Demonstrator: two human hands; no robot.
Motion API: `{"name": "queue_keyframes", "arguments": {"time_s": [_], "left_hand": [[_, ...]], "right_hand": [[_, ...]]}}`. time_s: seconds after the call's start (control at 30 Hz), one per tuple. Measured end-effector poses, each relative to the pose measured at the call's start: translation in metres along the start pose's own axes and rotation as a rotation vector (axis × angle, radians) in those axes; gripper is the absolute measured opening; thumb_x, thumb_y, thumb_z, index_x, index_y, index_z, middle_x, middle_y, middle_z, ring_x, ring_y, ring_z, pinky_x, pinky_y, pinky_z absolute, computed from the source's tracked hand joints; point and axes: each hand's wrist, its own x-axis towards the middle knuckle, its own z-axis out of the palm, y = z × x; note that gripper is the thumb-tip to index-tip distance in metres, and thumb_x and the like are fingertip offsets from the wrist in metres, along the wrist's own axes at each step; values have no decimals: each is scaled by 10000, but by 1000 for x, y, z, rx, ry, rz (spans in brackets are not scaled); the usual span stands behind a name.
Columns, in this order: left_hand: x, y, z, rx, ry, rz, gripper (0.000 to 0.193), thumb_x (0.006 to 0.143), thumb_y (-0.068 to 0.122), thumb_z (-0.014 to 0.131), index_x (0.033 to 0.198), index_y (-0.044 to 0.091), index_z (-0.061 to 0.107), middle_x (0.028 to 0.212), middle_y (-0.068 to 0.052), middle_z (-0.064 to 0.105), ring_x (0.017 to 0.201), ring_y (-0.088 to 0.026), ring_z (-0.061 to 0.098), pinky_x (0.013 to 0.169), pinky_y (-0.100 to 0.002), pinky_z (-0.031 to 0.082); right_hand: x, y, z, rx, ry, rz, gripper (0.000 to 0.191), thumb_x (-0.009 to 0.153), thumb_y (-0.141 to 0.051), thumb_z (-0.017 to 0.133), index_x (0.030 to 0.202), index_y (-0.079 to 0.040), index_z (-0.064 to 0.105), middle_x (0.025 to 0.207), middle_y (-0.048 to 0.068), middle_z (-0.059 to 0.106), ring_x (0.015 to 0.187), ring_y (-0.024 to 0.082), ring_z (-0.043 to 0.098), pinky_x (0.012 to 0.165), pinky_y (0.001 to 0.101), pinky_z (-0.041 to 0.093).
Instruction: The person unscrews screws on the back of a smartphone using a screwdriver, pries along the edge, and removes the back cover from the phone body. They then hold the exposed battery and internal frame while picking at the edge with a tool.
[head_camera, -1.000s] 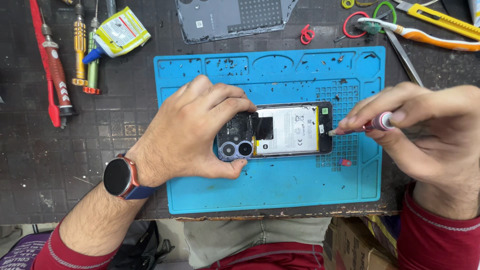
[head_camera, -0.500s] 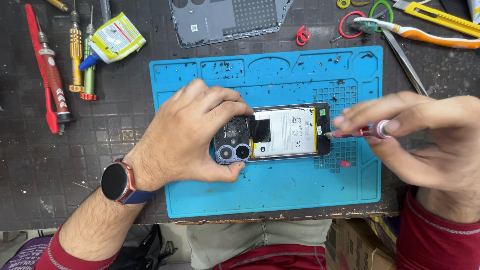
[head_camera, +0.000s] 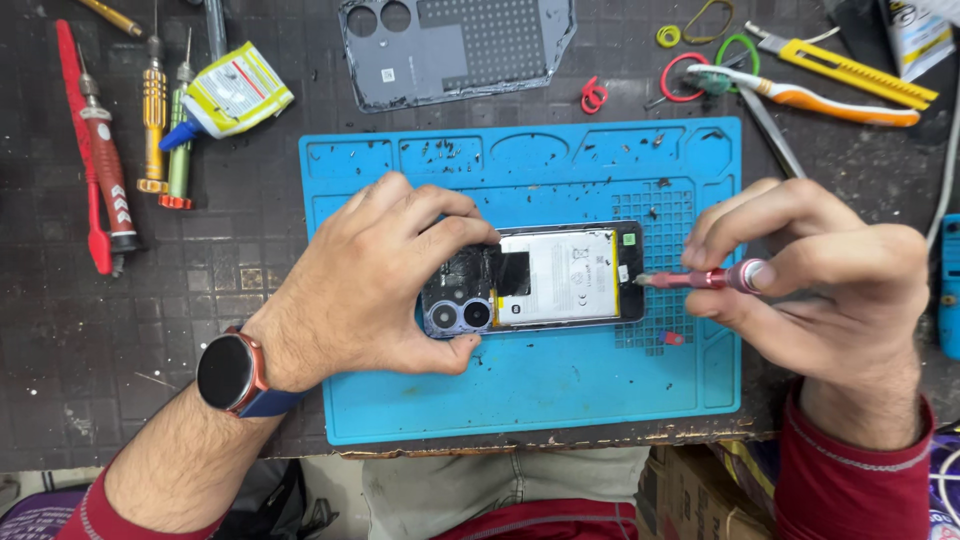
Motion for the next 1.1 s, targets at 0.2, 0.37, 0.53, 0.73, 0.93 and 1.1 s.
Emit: {"name": "queue_keyframes", "arguments": {"time_s": [0.2,0.37,0.53,0.73,0.93,1.1], "left_hand": [[0,0,-3,5,0,-15,667,567,355,842,1147,74,668,1136,-89,627,935,-311,550,822,-438,503],[-1,-1,-3,6,-9,-14,672,571,362,843,1151,72,667,1136,-93,626,930,-315,543,825,-438,501],[-1,-2,-3,5,-4,-14,676,566,365,848,1151,79,668,1137,-92,626,938,-312,546,840,-439,502],[-1,-2,-4,-7,-18,-26,673,578,366,853,1158,83,667,1142,-84,627,936,-305,547,847,-431,503],[-1,-2,-4,-4,-20,-26,667,575,359,851,1160,95,671,1143,-78,627,938,-300,549,837,-423,504],[0,-2,-4,-3,-23,-21,666,575,363,854,1156,94,669,1143,-74,627,931,-296,544,835,-423,507]], "right_hand": [[-2,-10,11,128,45,104,254,895,111,624,1048,-43,494,1023,214,701,1009,344,752,882,466,662],[6,0,9,-50,3,-133,410,796,13,789,1088,-78,517,1009,209,666,1016,343,702,883,478,634],[1,-3,8,-35,44,-62,357,851,65,746,1086,-84,522,1004,179,674,950,293,713,815,413,649],[1,-2,8,-23,55,-48,340,820,82,701,1014,-58,459,976,195,668,934,316,715,804,434,648],[2,-12,10,51,77,64,300,844,96,686,995,-80,496,977,211,677,950,339,746,809,439,663],[9,-10,11,100,32,-1,207,879,89,572,968,-7,412,1017,227,675,977,329,731,854,460,643]]}}
